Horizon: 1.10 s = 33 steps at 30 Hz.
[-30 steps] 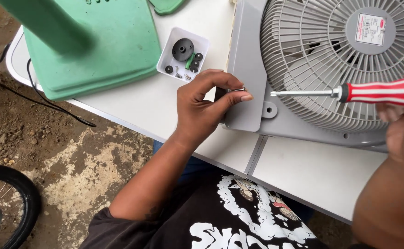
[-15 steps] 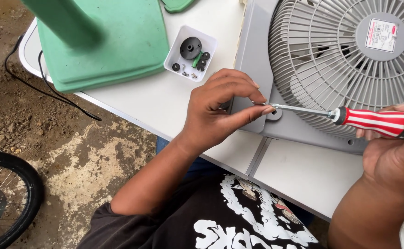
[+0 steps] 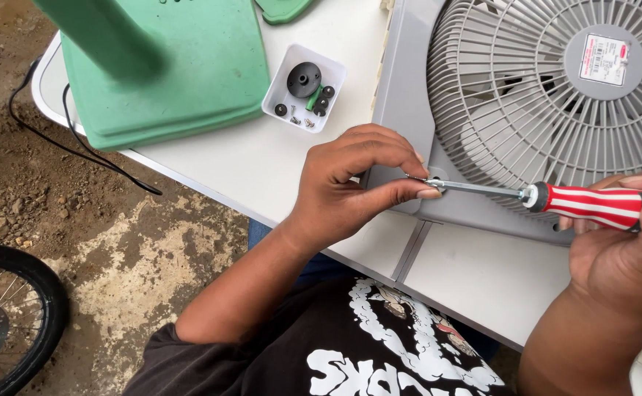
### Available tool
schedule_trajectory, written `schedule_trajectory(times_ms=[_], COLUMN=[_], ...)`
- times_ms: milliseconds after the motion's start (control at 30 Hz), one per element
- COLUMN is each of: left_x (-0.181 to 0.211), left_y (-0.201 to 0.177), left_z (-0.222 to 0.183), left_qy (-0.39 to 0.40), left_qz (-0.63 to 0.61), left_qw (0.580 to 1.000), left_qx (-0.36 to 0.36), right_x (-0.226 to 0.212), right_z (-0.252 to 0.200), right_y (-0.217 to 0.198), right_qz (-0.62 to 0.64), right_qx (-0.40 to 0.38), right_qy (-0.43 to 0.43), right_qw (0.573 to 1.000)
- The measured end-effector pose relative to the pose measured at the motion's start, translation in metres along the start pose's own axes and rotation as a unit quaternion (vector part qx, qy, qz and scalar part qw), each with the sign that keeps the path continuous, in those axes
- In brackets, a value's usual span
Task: Using a screwdriver to remove screws and disassemble the plastic housing and internal components of a box fan.
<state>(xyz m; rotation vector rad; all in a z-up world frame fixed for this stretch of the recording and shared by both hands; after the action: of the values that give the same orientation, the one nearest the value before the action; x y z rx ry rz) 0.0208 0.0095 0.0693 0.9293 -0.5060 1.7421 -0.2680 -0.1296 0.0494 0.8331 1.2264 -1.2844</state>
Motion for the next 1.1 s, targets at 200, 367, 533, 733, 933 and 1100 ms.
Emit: schedule_trajectory(times_ms=[200, 367, 533, 733, 933, 1100], left_x=[0.001, 0.003, 0.001, 0.013, 0.018, 0.015], left_y=[-0.001, 0.001, 0.001, 0.001, -0.004, -0.008], left_z=[0.002, 0.003, 0.000, -0.001, -0.001, 0.000], left_qy=[-0.022, -0.013, -0.025, 0.107, 0.144, 0.057], left_qz=[-0.030, -0.031, -0.020, 0.030, 0.065, -0.033], left_qw=[0.999, 0.999, 0.999, 0.993, 0.987, 0.997], left_qx=[0.019, 0.009, 0.016, -0.024, -0.023, -0.051], right_x=[0.000, -0.014, -0.010, -0.021, -0.029, -0.038], right_z=[0.000, -0.002, -0.001, -0.004, -0.005, -0.015], right_y=[0.000, 0.011, 0.010, 0.014, 0.013, 0.018], right_qz=[0.008, -0.004, -0.006, 0.013, -0.009, 0.136], right_qx=[0.033, 0.016, 0.030, -0.006, -0.113, -0.233], right_qy=[0.024, 0.007, 0.016, -0.002, 0.013, -0.023], right_qw=[0.999, 1.000, 0.999, 1.000, 0.993, 0.963])
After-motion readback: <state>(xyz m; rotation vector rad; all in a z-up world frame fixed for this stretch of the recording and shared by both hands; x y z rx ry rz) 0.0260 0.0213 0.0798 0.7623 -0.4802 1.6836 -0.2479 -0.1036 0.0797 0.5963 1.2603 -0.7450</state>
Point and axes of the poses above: each hand's wrist, its own z-axis towards the middle knuckle, its own y-axis out of the palm, x = y × z, the point moved 5 cm from there along z, towards the middle knuckle, and after that the axes turned 4 degrees about -z, right-handed, at the moved point
